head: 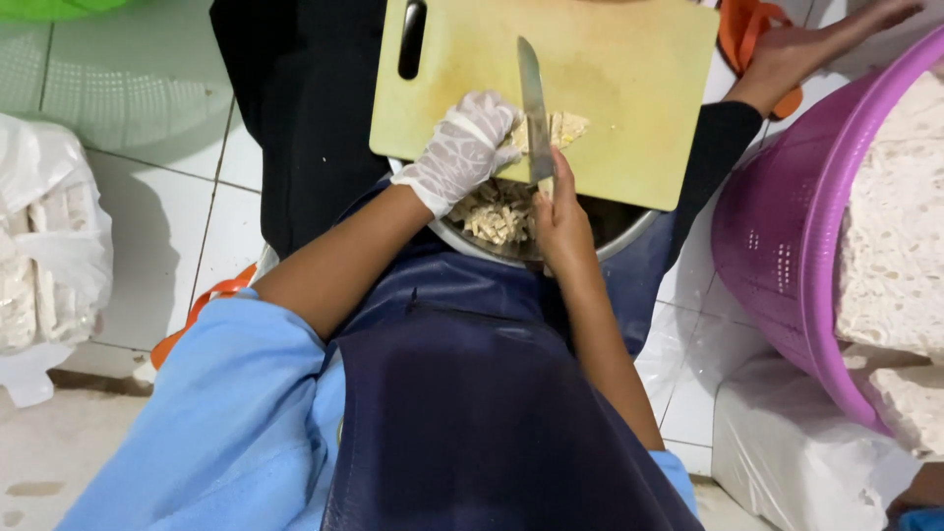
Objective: Slicing and dicing blocks of tempeh on a cutting board using a knife for food preparation.
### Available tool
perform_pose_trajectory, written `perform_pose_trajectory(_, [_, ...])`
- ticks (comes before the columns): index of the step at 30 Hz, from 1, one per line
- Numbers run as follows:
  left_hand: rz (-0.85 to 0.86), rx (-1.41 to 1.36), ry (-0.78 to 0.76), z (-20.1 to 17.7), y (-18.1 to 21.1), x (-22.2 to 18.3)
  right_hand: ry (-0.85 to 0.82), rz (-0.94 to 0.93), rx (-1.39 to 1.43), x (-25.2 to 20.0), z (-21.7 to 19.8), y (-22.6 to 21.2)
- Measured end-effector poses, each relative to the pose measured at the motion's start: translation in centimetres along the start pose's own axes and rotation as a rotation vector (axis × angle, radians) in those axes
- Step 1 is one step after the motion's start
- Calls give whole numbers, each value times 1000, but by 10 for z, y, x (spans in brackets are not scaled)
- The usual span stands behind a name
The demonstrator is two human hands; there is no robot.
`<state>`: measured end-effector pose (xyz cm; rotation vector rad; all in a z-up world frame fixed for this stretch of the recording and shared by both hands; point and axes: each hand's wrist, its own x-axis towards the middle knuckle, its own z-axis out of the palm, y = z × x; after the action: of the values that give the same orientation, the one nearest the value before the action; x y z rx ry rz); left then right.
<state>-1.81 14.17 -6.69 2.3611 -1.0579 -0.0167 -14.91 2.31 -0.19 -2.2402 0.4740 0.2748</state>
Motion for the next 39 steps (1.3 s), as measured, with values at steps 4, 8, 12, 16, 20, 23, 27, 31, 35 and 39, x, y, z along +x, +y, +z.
perform_pose_trajectory(4, [-24,49,-23,6,-3,-1,41,61,-47,-12,-7,-19])
perform_pose_trajectory(8, [-22,65,26,14,-7,-2,17,-6,-210,-11,1,-21])
perform_pose_trajectory(12, [-79,34,-112,9,-5,1,78,-137,-372,-4,20,1])
perform_pose_trajectory(16, [-15,50,-11,8,-5,4,-12,10,-59,3,2,-13])
perform_pose_trajectory(20, [18,-43,73,2,-3,-5,-78,75,500,10,-11,27])
perform_pose_trajectory(23, [16,67,176,11,-4,-5,117,134,132,7,-33,28])
perform_pose_trajectory(27, [-81,-46,-76,4,13,1,223,59,-292,18,-54,55])
perform_pose_trajectory(31, [75,-65,-276,-4,35,-9,107,-71,-350,4,-55,68])
perform_pose_trajectory(35, [266,-375,-160,-30,35,-50,-5,-137,-324,-35,-53,75])
perform_pose_trajectory(39, [242,-92,-139,-34,-1,-55,-50,-120,-413,-83,-98,57])
